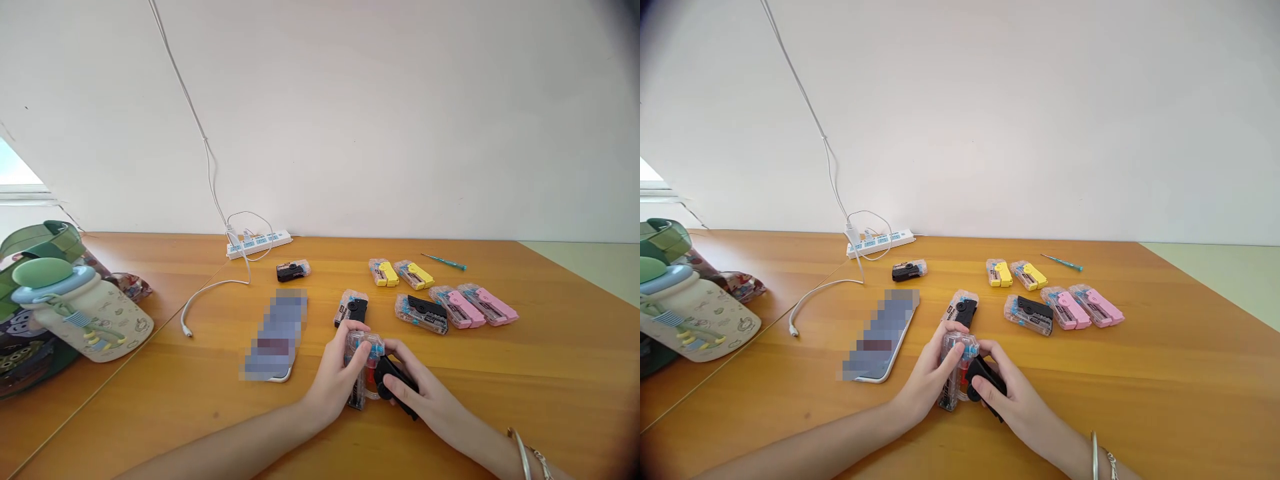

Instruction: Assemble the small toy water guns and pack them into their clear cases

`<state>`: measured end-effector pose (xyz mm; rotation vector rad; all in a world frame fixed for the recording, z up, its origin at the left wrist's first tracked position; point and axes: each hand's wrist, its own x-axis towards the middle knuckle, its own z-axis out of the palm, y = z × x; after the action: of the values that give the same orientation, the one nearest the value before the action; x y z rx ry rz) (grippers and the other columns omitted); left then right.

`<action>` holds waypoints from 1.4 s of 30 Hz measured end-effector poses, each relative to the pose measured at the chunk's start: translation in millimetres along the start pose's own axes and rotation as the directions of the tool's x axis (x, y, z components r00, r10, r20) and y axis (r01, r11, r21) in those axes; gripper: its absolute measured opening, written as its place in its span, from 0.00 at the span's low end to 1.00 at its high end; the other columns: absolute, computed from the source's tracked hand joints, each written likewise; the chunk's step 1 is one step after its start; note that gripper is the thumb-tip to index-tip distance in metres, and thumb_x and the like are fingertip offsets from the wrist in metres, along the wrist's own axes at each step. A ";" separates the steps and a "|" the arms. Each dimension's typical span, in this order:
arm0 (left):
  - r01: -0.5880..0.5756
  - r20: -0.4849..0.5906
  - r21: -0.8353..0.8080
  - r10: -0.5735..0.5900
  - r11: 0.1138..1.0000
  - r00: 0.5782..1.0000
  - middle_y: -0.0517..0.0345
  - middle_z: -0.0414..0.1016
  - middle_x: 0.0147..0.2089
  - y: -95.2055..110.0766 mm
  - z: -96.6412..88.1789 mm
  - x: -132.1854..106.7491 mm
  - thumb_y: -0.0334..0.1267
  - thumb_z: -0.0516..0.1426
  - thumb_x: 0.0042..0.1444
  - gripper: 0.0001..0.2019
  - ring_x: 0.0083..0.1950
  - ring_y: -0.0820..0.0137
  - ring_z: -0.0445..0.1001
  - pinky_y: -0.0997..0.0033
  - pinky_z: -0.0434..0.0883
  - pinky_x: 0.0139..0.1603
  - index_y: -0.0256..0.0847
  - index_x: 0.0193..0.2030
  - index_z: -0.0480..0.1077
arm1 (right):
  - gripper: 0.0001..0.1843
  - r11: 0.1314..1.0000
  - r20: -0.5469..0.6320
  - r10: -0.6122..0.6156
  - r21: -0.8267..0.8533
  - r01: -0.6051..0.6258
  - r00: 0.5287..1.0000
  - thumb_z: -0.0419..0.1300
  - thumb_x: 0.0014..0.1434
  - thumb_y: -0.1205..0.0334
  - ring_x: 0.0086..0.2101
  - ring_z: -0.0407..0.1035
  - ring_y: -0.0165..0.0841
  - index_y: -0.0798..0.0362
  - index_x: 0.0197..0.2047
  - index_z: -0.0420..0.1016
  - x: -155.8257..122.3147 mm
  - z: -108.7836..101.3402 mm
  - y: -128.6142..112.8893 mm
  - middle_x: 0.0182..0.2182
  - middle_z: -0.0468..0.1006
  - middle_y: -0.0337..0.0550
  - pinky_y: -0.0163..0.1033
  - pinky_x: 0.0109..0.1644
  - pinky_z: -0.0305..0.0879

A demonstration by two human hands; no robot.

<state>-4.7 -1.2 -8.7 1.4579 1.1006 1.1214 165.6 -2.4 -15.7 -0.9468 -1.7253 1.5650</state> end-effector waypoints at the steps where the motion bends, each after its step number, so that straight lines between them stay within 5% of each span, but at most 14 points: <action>1: -0.004 0.022 0.043 0.003 0.999 1.000 0.59 0.68 0.37 0.6 0.4 -1.3 0.45 0.49 0.61 0.12 0.36 0.70 0.69 0.72 0.66 0.39 0.42 0.46 0.60 | 0.21 1.000 -0.013 -0.005 -0.024 0.004 1.000 0.51 0.61 0.46 0.37 0.65 0.35 0.44 0.55 0.60 -0.2 0.0 -1.2 0.44 0.70 0.43 0.37 0.36 0.64; 7: -0.011 0.078 0.392 -0.021 0.920 0.997 0.62 0.74 0.33 7.5 -0.4 -6.5 0.45 0.48 0.61 0.11 0.33 0.67 0.71 0.72 0.63 0.35 0.44 0.46 0.59 | 0.17 0.993 -0.047 -0.008 -0.118 0.002 0.999 0.50 0.62 0.48 0.38 0.66 0.35 0.45 0.51 0.62 -1.8 0.2 -3.8 0.40 0.71 0.41 0.38 0.38 0.66; 11: -0.018 0.087 0.468 -0.025 0.883 0.996 0.62 0.75 0.33 11.5 -1.5 -6.3 0.44 0.48 0.61 0.10 0.33 0.67 0.72 0.72 0.63 0.34 0.45 0.46 0.60 | 0.15 0.989 -0.067 -0.065 -0.136 0.056 0.996 0.51 0.63 0.50 0.42 0.67 0.37 0.46 0.49 0.62 -3.1 2.1 -3.3 0.44 0.72 0.42 0.41 0.47 0.65; 17: -0.049 0.132 0.465 -0.014 0.884 0.991 0.61 0.75 0.34 11.9 -2.2 -6.1 0.42 0.48 0.61 0.10 0.32 0.68 0.72 0.73 0.65 0.33 0.45 0.47 0.60 | 0.19 0.990 -0.093 -0.048 -0.138 0.035 0.995 0.51 0.62 0.48 0.49 0.65 0.40 0.48 0.53 0.58 -4.1 2.0 -3.8 0.51 0.67 0.48 0.43 0.47 0.66; 24: -0.084 0.190 0.447 -0.002 0.891 0.982 0.61 0.75 0.33 9.9 -3.2 -7.6 0.41 0.47 0.62 0.10 0.32 0.68 0.72 0.73 0.65 0.33 0.45 0.48 0.61 | 0.19 0.993 0.028 0.034 -0.118 -0.031 0.999 0.50 0.62 0.47 0.41 0.69 0.35 0.48 0.52 0.58 -4.5 -5.7 -11.0 0.49 0.69 0.46 0.37 0.36 0.69; 36: -0.125 0.295 0.324 0.025 0.938 0.955 0.59 0.76 0.35 8.9 -5.2 -9.4 0.39 0.47 0.63 0.11 0.33 0.70 0.73 0.74 0.67 0.36 0.43 0.50 0.62 | 0.14 0.988 0.035 -0.043 -0.149 0.048 0.998 0.50 0.63 0.49 0.42 0.67 0.34 0.49 0.46 0.63 -3.2 -5.3 -12.2 0.41 0.69 0.42 0.39 0.47 0.66; 42: -0.114 0.255 0.313 0.032 0.943 0.967 0.58 0.77 0.38 7.8 -3.4 -9.4 0.41 0.46 0.63 0.11 0.36 0.69 0.75 0.72 0.68 0.38 0.43 0.49 0.62 | 0.15 0.985 0.025 -0.021 -0.171 0.025 0.999 0.48 0.64 0.49 0.43 0.66 0.34 0.48 0.48 0.63 -2.4 -2.5 -14.2 0.41 0.70 0.42 0.40 0.49 0.64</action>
<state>-8.9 -11.0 -1.7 1.8560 1.0958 0.8036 167.5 -3.6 -1.2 -0.9911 -1.9044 1.4358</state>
